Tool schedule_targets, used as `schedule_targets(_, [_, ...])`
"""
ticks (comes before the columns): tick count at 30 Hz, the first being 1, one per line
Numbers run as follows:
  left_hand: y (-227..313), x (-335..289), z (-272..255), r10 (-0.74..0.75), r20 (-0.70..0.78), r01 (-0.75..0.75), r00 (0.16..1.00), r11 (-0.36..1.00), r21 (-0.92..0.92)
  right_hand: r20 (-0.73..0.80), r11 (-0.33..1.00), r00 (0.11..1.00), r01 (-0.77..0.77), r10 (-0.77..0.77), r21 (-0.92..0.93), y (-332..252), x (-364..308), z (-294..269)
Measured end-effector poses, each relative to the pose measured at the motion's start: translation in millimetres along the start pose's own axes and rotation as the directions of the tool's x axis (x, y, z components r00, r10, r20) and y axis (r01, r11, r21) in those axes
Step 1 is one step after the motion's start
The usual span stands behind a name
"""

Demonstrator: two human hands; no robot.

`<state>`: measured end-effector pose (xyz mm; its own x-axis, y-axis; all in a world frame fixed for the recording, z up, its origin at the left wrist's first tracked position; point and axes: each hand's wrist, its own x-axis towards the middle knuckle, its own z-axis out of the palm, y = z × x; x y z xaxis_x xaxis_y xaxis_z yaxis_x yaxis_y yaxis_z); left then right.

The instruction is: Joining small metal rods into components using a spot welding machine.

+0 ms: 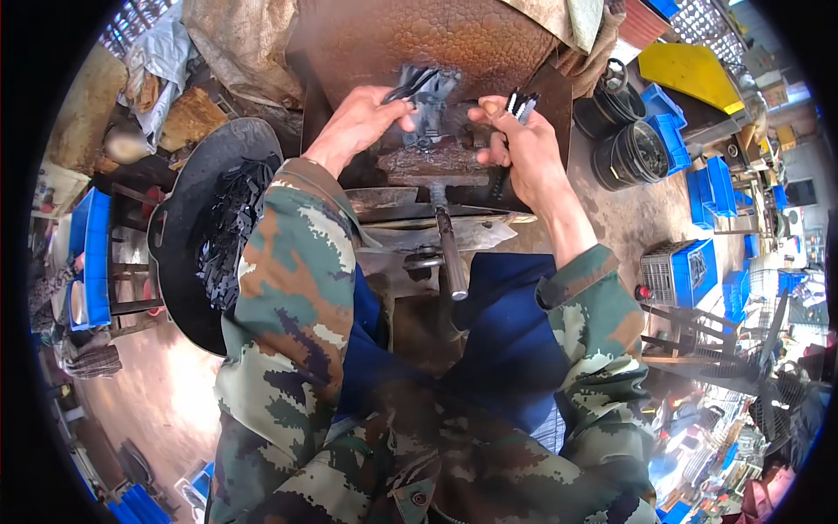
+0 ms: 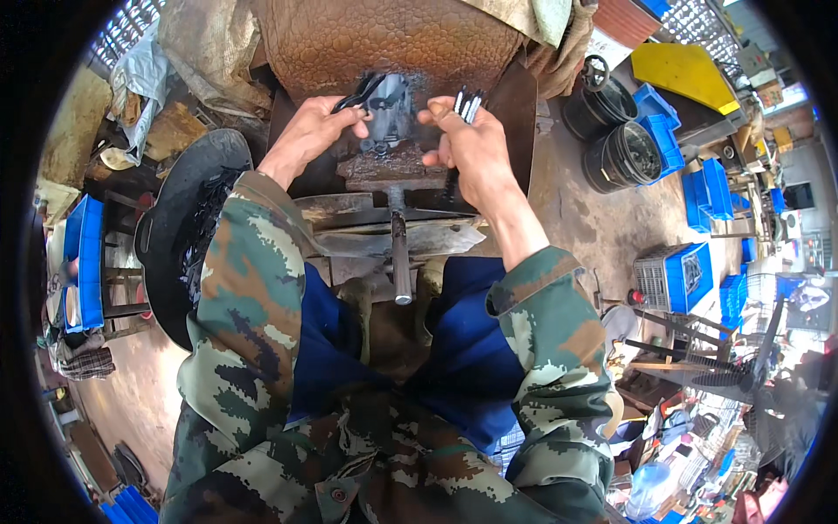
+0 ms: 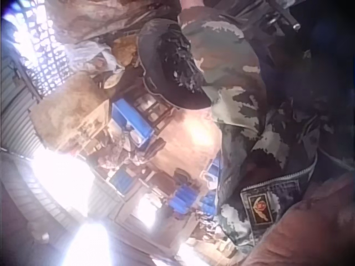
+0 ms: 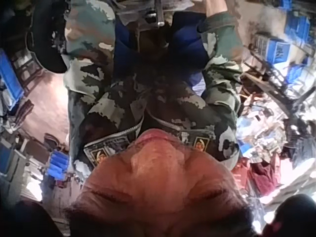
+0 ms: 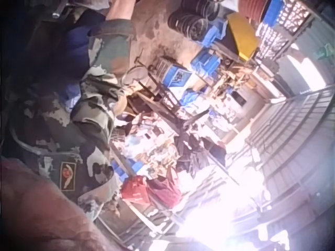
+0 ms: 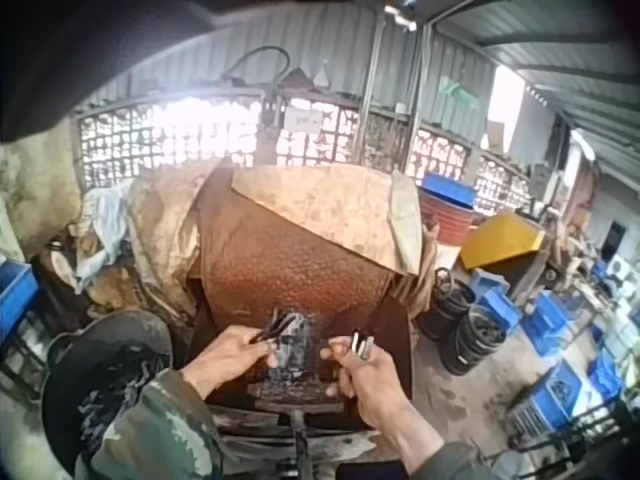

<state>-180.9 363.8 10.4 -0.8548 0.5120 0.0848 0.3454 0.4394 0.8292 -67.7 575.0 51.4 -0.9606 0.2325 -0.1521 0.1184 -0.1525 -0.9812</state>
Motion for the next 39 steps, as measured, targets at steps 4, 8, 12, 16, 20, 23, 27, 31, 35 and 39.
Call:
schedule_targets(4, [34.5, -17.1, 6.2, -0.132, 0.130, 0.175, 0.983, 0.884, -0.433, 0.029, 0.977, 0.993, 0.104, -0.111, 0.188, 5.9, 4.2, 14.1])
schedule_targets(8, [51.0, -23.4, 9.9, -0.088, 0.161, 0.163, 0.983, 0.819, -0.550, -0.033, 0.972, 0.986, 0.168, -0.165, 0.163, 9.3, 2.3, 25.8])
schedule_targets(12, [42.9, -21.3, 11.1, -0.083, 0.176, 0.168, 0.981, 0.814, -0.556, -0.054, 0.972, 0.985, 0.170, -0.164, 0.161, 8.8, 0.0, 22.8])
schedule_targets(16, [11.7, -11.4, 3.8, -0.114, 0.128, 0.165, 0.985, 0.821, -0.546, -0.095, 0.979, 0.984, 0.161, -0.150, 0.128, 11.3, -1.7, 18.5])
schedule_targets(20, [-20.3, -0.8, 4.5, -0.251, 0.181, 0.302, 0.951, 0.881, -0.363, -0.057, 0.992, 0.993, 0.106, -0.102, 0.068, 11.8, -2.6, 10.2])
schedule_targets(23, [-31.9, 3.1, 6.5, -0.326, 0.209, 0.358, 0.922, 0.923, -0.142, -0.036, 0.990, 0.997, 0.076, -0.072, 0.123, 12.0, -5.1, 4.6])
schedule_targets(27, [-39.7, 1.6, 12.9, -0.232, 0.302, 0.263, 0.925, 0.962, -0.066, -0.023, 0.976, 1.000, 0.018, -0.013, 0.217, 8.4, -11.9, -3.5])
schedule_targets(31, [-46.1, 3.5, 20.5, 0.023, 0.188, -0.029, 0.982, 0.999, 0.032, -0.050, 0.941, 0.997, -0.039, 0.059, 0.337, 2.0, -17.3, -6.3])
schedule_targets(35, [-49.9, 5.7, 17.5, 0.078, 0.260, -0.102, 0.963, 0.991, 0.081, -0.085, 0.912, 0.991, -0.057, 0.100, 0.406, 0.7, -19.2, -4.0])
schedule_targets(39, [-52.3, 1.8, 12.7, -0.060, 0.252, 0.031, 0.966, 0.992, 0.119, -0.115, 0.907, 0.986, -0.066, 0.124, 0.416, 4.3, -22.4, -8.0])
